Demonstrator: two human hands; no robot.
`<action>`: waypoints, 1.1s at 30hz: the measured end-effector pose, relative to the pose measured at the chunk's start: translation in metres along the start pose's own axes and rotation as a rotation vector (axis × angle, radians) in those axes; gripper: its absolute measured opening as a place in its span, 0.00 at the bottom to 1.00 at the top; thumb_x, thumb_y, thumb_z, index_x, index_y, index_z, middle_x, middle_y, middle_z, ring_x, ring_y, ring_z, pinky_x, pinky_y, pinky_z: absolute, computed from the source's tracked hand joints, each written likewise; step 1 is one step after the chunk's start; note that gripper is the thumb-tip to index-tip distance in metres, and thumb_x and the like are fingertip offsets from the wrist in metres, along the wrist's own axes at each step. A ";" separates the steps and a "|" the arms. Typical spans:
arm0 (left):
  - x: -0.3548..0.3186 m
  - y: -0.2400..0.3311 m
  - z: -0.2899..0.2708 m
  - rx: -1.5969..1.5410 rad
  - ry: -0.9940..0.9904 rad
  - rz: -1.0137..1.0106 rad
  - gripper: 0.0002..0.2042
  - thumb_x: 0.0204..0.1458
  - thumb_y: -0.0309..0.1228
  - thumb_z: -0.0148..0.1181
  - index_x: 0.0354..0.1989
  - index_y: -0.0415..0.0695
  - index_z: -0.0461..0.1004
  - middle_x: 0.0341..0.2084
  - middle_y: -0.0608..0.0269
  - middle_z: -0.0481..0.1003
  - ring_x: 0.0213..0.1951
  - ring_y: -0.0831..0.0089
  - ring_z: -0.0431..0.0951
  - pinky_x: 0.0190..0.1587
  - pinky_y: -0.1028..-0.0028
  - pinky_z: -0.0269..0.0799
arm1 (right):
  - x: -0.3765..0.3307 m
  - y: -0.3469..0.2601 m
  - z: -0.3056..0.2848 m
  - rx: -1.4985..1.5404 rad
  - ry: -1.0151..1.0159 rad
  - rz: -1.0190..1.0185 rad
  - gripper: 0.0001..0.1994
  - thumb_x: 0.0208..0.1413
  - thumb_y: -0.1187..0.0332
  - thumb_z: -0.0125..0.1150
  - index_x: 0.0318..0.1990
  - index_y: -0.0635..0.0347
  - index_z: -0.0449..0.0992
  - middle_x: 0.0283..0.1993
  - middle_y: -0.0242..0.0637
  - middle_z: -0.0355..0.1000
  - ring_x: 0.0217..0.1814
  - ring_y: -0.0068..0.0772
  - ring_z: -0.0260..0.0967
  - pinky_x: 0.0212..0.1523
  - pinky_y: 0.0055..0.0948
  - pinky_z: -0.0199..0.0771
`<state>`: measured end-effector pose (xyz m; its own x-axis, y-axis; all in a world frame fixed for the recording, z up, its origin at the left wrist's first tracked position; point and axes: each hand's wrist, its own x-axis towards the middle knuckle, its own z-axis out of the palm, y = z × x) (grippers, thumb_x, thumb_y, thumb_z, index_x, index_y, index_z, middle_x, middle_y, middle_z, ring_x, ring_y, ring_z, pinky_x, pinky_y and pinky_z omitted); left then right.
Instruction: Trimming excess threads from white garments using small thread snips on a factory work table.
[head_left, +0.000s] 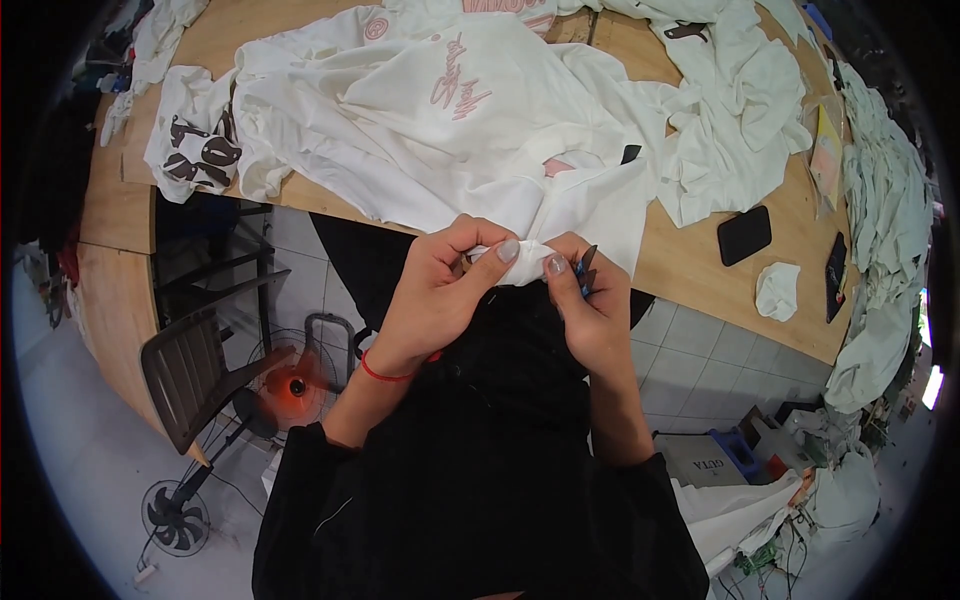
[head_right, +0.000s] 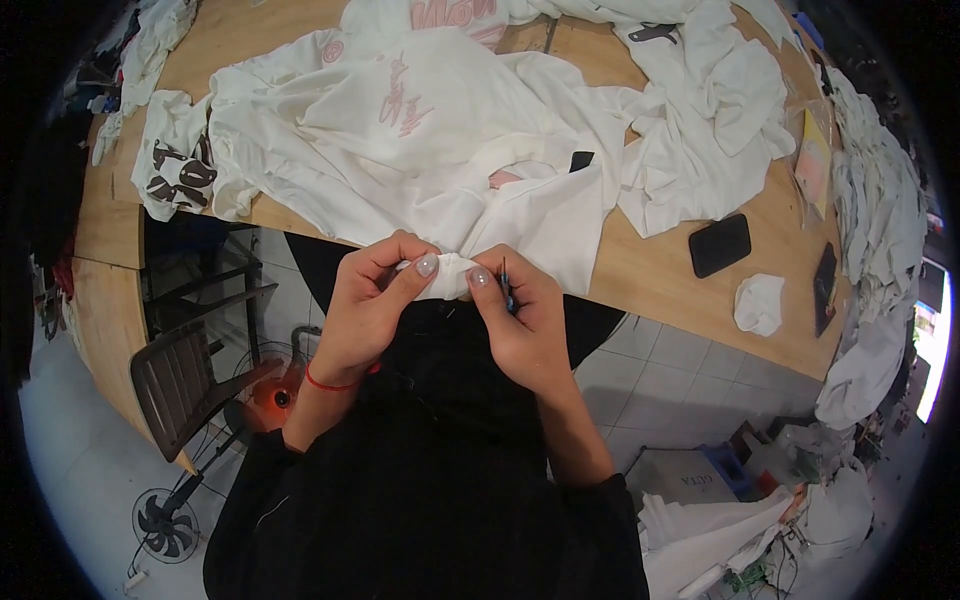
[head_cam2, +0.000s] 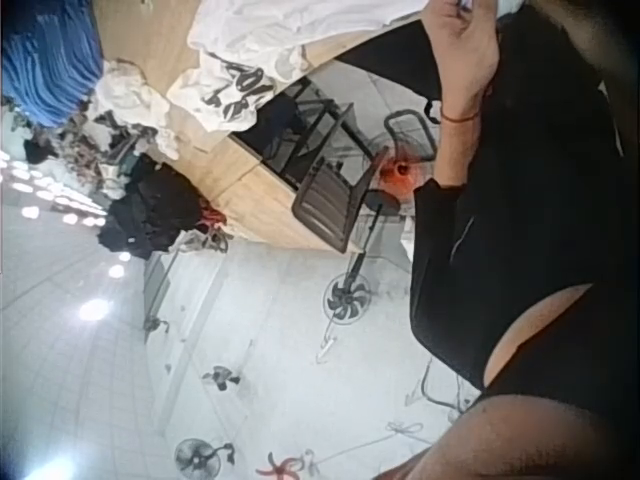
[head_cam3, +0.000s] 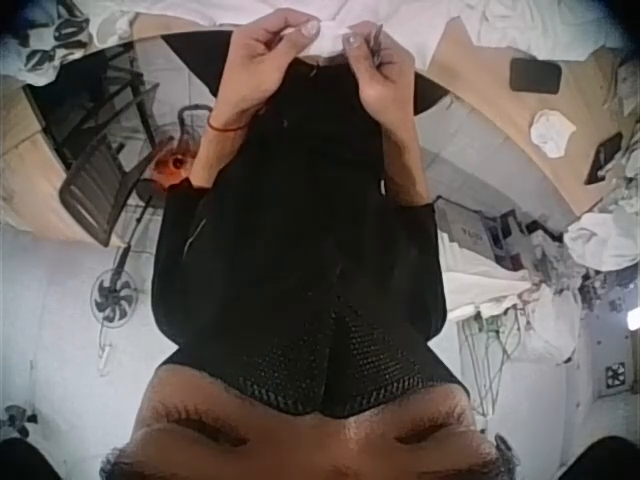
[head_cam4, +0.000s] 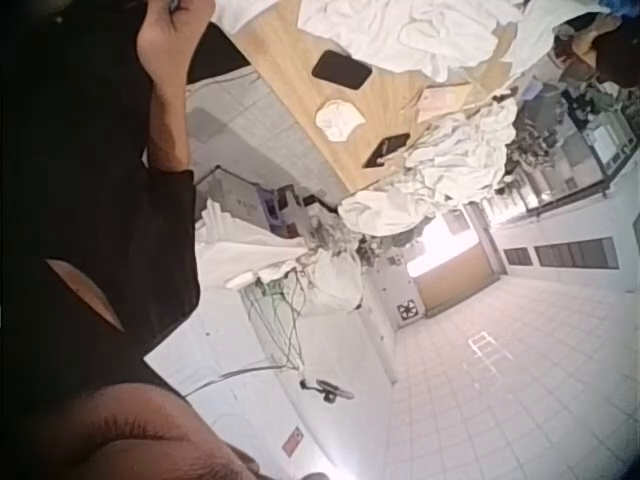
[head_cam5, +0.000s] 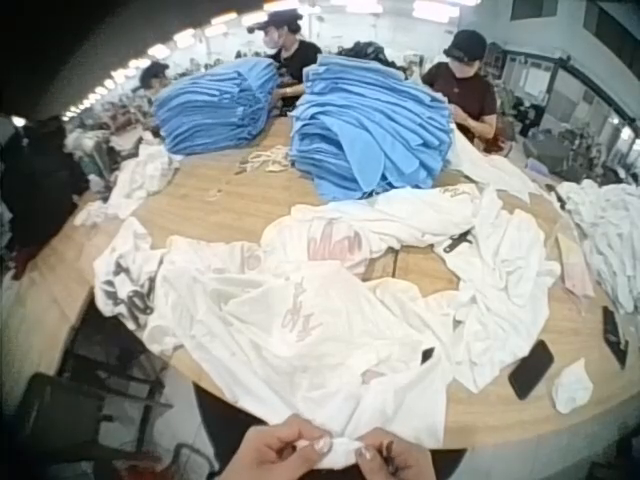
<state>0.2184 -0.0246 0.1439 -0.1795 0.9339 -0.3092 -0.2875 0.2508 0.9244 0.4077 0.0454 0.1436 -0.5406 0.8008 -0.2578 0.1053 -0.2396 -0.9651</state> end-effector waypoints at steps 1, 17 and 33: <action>-0.001 0.002 0.002 0.005 0.020 0.012 0.06 0.68 0.27 0.65 0.46 0.36 0.82 0.32 0.76 0.77 0.30 0.91 0.66 0.32 0.83 0.62 | 0.001 -0.001 0.005 0.000 0.002 0.000 0.03 0.70 0.74 0.60 0.42 0.63 0.78 0.31 0.24 0.68 0.32 0.14 0.58 0.36 0.20 0.60; -0.006 0.005 0.008 0.205 0.177 0.107 0.05 0.64 0.26 0.68 0.42 0.37 0.84 0.33 0.66 0.78 0.35 0.81 0.74 0.38 0.77 0.69 | 0.003 -0.008 0.022 -0.525 0.322 -0.640 0.11 0.56 0.88 0.64 0.43 0.64 0.74 0.40 0.40 0.70 0.32 0.30 0.69 0.30 0.26 0.70; -0.004 0.007 0.010 0.220 0.146 0.177 0.05 0.64 0.25 0.67 0.42 0.37 0.84 0.33 0.64 0.78 0.35 0.80 0.75 0.38 0.76 0.69 | 0.004 -0.014 0.026 -0.601 0.404 -0.755 0.12 0.51 0.85 0.72 0.42 0.65 0.80 0.38 0.40 0.73 0.29 0.38 0.72 0.26 0.28 0.71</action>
<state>0.2264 -0.0242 0.1539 -0.3465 0.9255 -0.1531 -0.0319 0.1515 0.9879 0.3824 0.0373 0.1570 -0.3310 0.7789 0.5326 0.3138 0.6232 -0.7164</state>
